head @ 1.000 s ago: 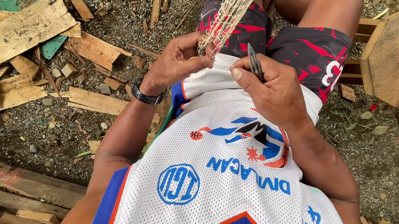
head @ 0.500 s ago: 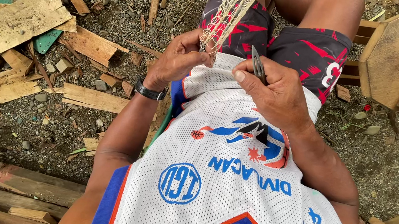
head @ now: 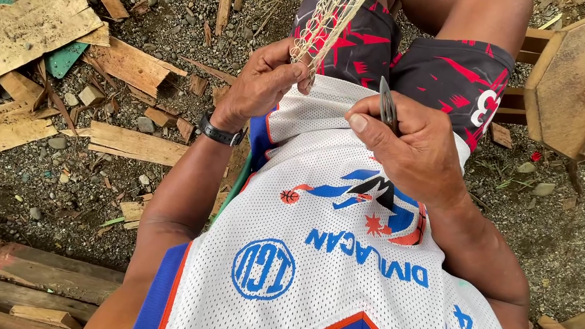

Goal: Repair a fishing net using a shuttle tool and twine

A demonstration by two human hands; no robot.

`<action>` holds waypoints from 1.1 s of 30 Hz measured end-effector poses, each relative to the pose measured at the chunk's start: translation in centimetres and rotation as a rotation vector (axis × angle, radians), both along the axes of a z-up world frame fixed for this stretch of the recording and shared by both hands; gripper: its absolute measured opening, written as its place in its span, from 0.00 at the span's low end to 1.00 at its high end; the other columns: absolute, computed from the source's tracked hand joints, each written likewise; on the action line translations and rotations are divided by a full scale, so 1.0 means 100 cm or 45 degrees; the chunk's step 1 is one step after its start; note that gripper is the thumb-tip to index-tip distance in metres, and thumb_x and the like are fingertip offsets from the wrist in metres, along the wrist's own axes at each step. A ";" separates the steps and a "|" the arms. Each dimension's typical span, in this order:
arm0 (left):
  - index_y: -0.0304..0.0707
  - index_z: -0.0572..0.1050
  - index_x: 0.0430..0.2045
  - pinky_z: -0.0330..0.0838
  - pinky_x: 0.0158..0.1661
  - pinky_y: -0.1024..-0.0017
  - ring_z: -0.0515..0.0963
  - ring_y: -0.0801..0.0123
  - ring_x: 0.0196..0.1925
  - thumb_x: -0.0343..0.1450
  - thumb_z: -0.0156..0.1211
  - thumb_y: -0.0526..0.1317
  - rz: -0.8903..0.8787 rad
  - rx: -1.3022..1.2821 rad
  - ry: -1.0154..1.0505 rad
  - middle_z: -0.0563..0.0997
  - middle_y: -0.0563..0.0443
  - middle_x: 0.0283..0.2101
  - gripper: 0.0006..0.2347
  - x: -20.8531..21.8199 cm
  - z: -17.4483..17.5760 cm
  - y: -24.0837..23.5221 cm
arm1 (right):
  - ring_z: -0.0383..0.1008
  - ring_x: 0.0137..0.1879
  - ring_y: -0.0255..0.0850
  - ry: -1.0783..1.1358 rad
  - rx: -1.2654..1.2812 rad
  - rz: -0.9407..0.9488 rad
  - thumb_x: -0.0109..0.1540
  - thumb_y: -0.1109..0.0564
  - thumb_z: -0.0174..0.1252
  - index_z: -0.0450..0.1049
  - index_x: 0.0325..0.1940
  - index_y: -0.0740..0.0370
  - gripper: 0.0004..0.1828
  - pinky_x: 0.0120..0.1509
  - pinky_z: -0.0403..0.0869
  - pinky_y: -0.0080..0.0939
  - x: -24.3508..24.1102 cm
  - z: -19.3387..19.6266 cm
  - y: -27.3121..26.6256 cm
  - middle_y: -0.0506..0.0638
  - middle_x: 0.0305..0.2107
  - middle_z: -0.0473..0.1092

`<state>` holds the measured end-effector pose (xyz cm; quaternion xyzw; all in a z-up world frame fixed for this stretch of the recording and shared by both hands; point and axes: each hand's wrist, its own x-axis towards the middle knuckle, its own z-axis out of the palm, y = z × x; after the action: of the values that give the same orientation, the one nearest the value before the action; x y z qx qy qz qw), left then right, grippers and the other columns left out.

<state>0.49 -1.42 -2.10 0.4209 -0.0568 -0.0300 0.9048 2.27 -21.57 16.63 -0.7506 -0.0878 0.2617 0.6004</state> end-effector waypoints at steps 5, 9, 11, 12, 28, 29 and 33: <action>0.33 0.72 0.28 0.65 0.26 0.85 0.77 0.71 0.29 0.72 0.59 0.38 0.019 -0.011 0.009 0.73 0.46 0.22 0.07 0.001 0.004 0.000 | 0.60 0.20 0.29 0.022 0.048 -0.029 0.65 0.66 0.59 0.77 0.40 0.70 0.03 0.25 0.64 0.27 -0.001 0.004 -0.004 0.50 0.12 0.62; 0.34 0.72 0.28 0.56 0.22 0.87 0.67 0.80 0.24 0.72 0.59 0.37 0.044 -0.004 0.019 0.73 0.48 0.21 0.06 0.001 0.017 0.000 | 0.58 0.19 0.29 0.045 0.128 -0.044 0.65 0.66 0.58 0.76 0.40 0.72 0.04 0.23 0.63 0.28 0.000 0.007 -0.004 0.50 0.11 0.60; 0.34 0.72 0.28 0.56 0.22 0.88 0.66 0.80 0.24 0.72 0.59 0.38 0.042 -0.002 0.021 0.73 0.47 0.21 0.06 0.000 0.013 0.000 | 0.58 0.18 0.29 0.039 0.128 -0.043 0.64 0.66 0.59 0.76 0.39 0.72 0.04 0.23 0.63 0.28 -0.002 0.008 -0.005 0.50 0.10 0.60; 0.34 0.71 0.27 0.56 0.22 0.88 0.66 0.80 0.23 0.72 0.59 0.38 0.040 0.000 0.023 0.73 0.47 0.20 0.07 0.000 0.011 0.000 | 0.58 0.18 0.29 0.031 0.129 -0.040 0.64 0.67 0.59 0.76 0.39 0.73 0.03 0.22 0.63 0.28 -0.003 0.008 -0.005 0.50 0.10 0.60; 0.30 0.77 0.33 0.68 0.31 0.77 0.69 0.74 0.29 0.73 0.61 0.30 0.080 0.375 -0.206 0.74 0.47 0.27 0.01 -0.005 0.049 0.001 | 0.56 0.16 0.29 -0.024 0.126 0.098 0.62 0.66 0.56 0.78 0.36 0.70 0.05 0.20 0.62 0.29 -0.036 0.034 -0.022 0.50 0.08 0.63; 0.31 0.77 0.33 0.68 0.30 0.76 0.70 0.73 0.28 0.73 0.62 0.30 0.139 0.475 -0.249 0.74 0.46 0.26 0.01 -0.005 0.048 -0.001 | 0.56 0.16 0.30 -0.046 0.156 0.063 0.62 0.66 0.55 0.77 0.36 0.71 0.05 0.20 0.62 0.29 -0.042 0.031 -0.027 0.50 0.08 0.62; 0.32 0.77 0.32 0.69 0.28 0.70 0.72 0.66 0.25 0.72 0.64 0.30 0.304 0.696 -0.351 0.74 0.43 0.25 0.02 -0.005 0.045 -0.009 | 0.54 0.15 0.31 -0.142 0.287 -0.067 0.62 0.67 0.51 0.73 0.35 0.74 0.06 0.20 0.61 0.29 -0.054 0.018 -0.043 0.47 0.08 0.58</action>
<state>0.00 -2.33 2.39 0.6521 -0.1188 0.1192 0.7392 -3.13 -25.90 18.42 -0.6937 -0.1304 0.1921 0.6818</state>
